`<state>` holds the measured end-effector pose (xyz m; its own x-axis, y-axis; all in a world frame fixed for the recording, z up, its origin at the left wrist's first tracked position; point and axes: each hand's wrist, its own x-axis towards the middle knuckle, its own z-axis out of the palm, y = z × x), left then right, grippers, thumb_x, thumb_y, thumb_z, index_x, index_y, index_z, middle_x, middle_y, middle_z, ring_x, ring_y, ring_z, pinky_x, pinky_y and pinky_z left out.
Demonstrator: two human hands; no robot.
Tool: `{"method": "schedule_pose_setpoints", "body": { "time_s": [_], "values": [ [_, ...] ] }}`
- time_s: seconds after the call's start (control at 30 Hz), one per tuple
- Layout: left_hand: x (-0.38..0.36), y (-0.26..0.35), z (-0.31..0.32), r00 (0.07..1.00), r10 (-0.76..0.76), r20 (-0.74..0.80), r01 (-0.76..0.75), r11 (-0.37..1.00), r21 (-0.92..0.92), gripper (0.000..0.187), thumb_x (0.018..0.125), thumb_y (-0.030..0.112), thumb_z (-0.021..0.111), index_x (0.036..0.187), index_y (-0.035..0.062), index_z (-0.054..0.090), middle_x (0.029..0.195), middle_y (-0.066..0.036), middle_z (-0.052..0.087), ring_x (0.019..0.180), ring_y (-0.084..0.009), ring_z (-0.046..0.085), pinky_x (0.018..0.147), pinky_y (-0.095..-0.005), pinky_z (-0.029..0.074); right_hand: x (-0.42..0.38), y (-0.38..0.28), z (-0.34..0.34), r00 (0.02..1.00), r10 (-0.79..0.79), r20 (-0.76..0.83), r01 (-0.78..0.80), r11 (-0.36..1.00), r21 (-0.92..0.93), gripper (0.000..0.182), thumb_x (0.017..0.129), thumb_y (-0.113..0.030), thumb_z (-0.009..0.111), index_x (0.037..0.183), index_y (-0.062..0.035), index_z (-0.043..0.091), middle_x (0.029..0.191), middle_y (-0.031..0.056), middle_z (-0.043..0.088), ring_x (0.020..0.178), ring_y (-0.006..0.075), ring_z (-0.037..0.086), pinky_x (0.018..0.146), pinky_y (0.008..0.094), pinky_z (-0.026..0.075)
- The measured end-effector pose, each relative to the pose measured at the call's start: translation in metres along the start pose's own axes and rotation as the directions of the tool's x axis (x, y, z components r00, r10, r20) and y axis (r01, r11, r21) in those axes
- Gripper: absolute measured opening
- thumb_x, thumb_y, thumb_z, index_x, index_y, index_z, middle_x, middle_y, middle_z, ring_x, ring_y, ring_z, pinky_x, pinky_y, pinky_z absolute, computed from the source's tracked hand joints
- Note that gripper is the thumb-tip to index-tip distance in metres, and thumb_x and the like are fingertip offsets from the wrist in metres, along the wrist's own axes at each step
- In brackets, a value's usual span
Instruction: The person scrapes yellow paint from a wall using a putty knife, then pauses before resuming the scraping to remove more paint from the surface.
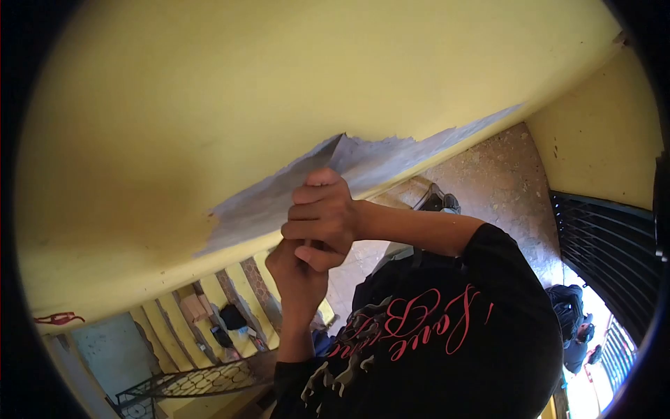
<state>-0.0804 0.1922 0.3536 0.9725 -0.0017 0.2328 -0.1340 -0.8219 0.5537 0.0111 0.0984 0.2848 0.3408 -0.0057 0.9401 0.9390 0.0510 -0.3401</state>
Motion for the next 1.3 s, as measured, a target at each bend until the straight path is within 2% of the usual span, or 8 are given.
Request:
{"method": "schedule_pose_setpoints", "body": {
  "time_s": [0.5,0.57,0.6,0.8,0.87,1.2,1.27,1.3],
  "values": [
    [-0.002,0.001,-0.004,1.0,0.012,-0.017,-0.012,1.0,-0.002,0.023,0.085,0.015,0.061,0.075,-0.0046,0.054,0.064,-0.016,0.058,0.058,-0.0157,0.056,0.054,-0.0317,0.042,-0.001,-0.003,0.01,1.0,-0.011,-0.008,0.011,1.0,0.009,0.019,0.066,-0.031,0.057,0.06,-0.0138,0.053,0.055,0.0,0.045,0.058,0.0196,0.047,0.067,0.0353,0.035],
    [0.008,0.004,0.001,0.996,0.08,0.048,-0.079,0.997,-0.011,0.014,0.081,0.011,0.064,0.087,-0.0007,0.059,0.076,-0.019,0.063,0.07,-0.0365,0.065,0.06,-0.0364,0.049,0.001,0.007,-0.009,1.0,-0.006,-0.011,0.005,0.999,-0.037,0.019,0.067,-0.031,0.057,0.06,-0.0139,0.053,0.055,0.0001,0.046,0.058,0.0197,0.047,0.067,0.0354,0.035],
    [0.009,0.008,0.001,0.996,0.074,0.044,-0.073,0.997,-0.013,0.014,0.081,0.011,0.064,0.087,-0.0007,0.059,0.076,-0.019,0.063,0.07,-0.0365,0.065,0.06,-0.0364,0.049,0.002,0.009,-0.016,1.0,0.002,-0.007,-0.002,0.998,-0.07,0.019,0.068,-0.031,0.057,0.06,-0.014,0.053,0.055,0.0002,0.046,0.057,0.0199,0.047,0.068,0.0355,0.035],
    [0.001,0.009,-0.003,0.998,0.048,0.039,-0.05,0.998,0.042,0.013,0.08,0.009,0.063,0.088,-0.0011,0.06,0.076,-0.02,0.063,0.07,-0.0363,0.066,0.06,-0.0361,0.049,0.001,-0.004,0.002,1.0,-0.011,-0.019,0.011,1.0,0.017,0.02,0.069,-0.031,0.057,0.059,-0.0141,0.052,0.055,0.0007,0.045,0.057,0.0202,0.046,0.068,0.0354,0.034],
    [-0.003,0.012,-0.002,1.0,-0.01,-0.027,0.01,1.0,0.013,0.019,0.086,0.013,0.058,0.08,-0.0048,0.058,0.066,-0.014,0.06,0.062,-0.013,0.055,0.055,-0.0306,0.042,0.0,-0.003,0.004,1.0,-0.014,-0.015,0.014,1.0,0.012,0.019,0.069,-0.03,0.055,0.063,-0.0129,0.056,0.056,0.0001,0.048,0.056,0.0189,0.046,0.067,0.0348,0.032],
    [-0.002,0.016,0.0,1.0,0.017,-0.019,-0.017,0.999,0.037,0.015,0.085,0.01,0.059,0.082,-0.0052,0.059,0.068,-0.016,0.06,0.063,-0.0138,0.058,0.057,-0.0316,0.044,0.003,-0.006,0.0,1.0,-0.01,-0.022,0.011,0.999,0.035,0.022,0.069,-0.031,0.052,0.067,-0.0112,0.059,0.058,0.0001,0.049,0.055,0.0188,0.046,0.067,0.034,0.031],
    [-0.002,0.012,-0.001,0.996,0.052,0.069,-0.056,0.997,0.057,0.017,0.083,0.011,0.064,0.094,-0.0013,0.062,0.076,-0.019,0.064,0.07,-0.0368,0.066,0.06,-0.0375,0.049,-0.001,0.001,-0.008,0.999,-0.02,-0.027,0.021,0.999,0.028,0.021,0.069,-0.031,0.052,0.067,-0.0114,0.059,0.057,0.0,0.049,0.055,0.0187,0.046,0.068,0.034,0.031],
    [-0.003,0.013,0.001,0.996,0.052,0.075,-0.057,0.997,0.06,0.017,0.083,0.011,0.064,0.094,-0.0013,0.062,0.076,-0.019,0.064,0.07,-0.0368,0.066,0.06,-0.0375,0.049,-0.003,0.003,-0.01,0.999,-0.035,-0.013,0.035,0.999,0.037,0.02,0.069,-0.031,0.053,0.067,-0.0115,0.058,0.057,-0.0001,0.049,0.055,0.0187,0.046,0.068,0.034,0.031]
  ]
}}
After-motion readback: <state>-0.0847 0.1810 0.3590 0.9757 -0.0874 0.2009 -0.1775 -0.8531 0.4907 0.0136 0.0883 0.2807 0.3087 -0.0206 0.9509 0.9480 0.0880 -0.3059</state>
